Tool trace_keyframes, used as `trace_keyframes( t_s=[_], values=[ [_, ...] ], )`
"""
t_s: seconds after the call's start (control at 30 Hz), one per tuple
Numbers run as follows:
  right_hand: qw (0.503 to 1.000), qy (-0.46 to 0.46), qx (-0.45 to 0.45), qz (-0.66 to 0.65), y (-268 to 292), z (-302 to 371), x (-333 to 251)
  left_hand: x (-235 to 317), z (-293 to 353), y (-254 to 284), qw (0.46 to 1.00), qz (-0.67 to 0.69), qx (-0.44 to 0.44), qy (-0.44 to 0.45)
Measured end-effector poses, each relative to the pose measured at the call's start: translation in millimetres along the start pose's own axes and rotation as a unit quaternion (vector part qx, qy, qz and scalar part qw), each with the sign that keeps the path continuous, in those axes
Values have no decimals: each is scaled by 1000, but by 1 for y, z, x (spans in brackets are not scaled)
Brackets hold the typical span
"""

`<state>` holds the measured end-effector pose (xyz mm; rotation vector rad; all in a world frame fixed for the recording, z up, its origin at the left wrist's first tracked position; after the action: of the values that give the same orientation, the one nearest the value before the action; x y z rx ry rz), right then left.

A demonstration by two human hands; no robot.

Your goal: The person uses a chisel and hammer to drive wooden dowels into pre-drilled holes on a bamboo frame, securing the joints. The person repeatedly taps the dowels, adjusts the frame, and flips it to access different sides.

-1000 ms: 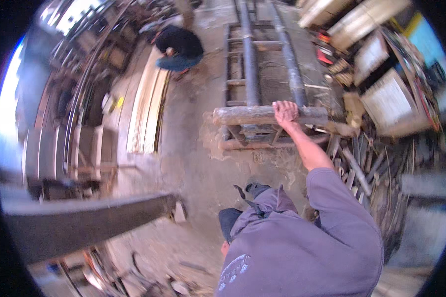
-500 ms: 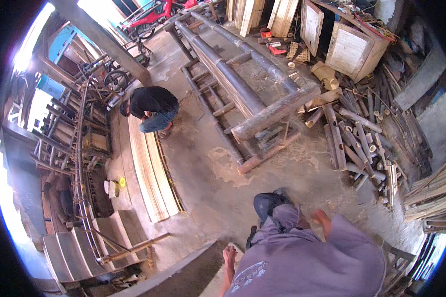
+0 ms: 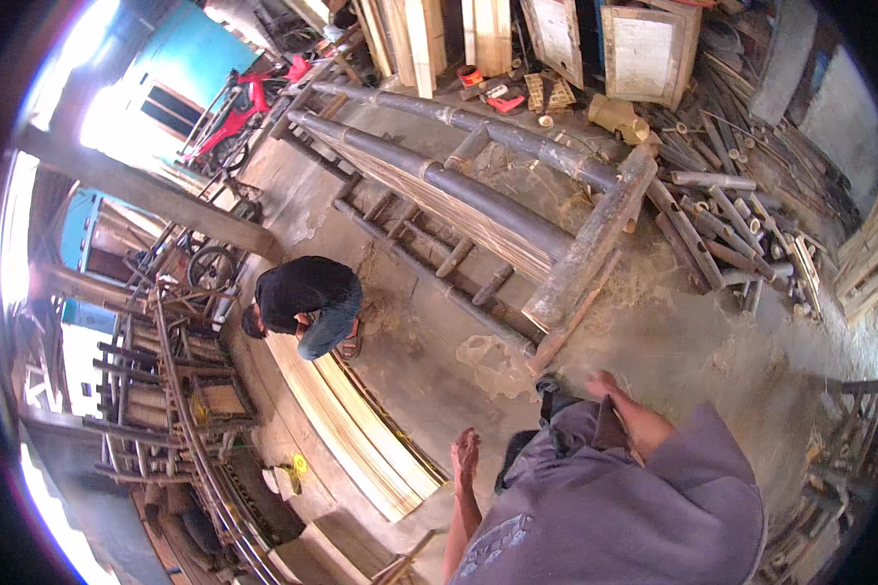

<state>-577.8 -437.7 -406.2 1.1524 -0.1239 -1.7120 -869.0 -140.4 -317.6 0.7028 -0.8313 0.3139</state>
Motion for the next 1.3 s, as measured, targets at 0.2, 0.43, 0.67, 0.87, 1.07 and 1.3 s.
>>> trace_keyframes(
  t_s=[0.2, 0.43, 0.67, 0.87, 1.07, 1.3],
  values=[
    [957, 240, 37, -162, -11, -93, -289, -66, -43, 89, 991, -109, -57, -54],
    [986, 46, 142, -72, -71, -173, -245, -136, -195, 161, 915, -341, -195, -91],
    [853, -194, 351, -334, -159, -58, -129, -27, -374, 277, 963, -111, -225, -101],
    [812, -163, 218, -517, -176, -109, -255, 27, -518, 269, 738, -497, -291, -351],
    [825, -21, 562, -59, 94, -147, -465, 150, -554, 158, 714, -453, -333, -418],
    [779, -147, 585, 170, 217, -256, -462, 226, -575, 50, 732, -414, -425, -335]
  ],
)
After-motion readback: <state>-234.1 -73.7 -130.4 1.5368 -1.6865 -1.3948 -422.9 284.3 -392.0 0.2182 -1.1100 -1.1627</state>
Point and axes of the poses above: each hand's wrist, its own z-axis away from the middle knuckle, its own y-axis out of the back of the hand, x = y × z, the point moved 9 cm from there along -z, towards the middle knuckle, and after that the axes turned 3 degrees about -y, right-handed, at the moved point
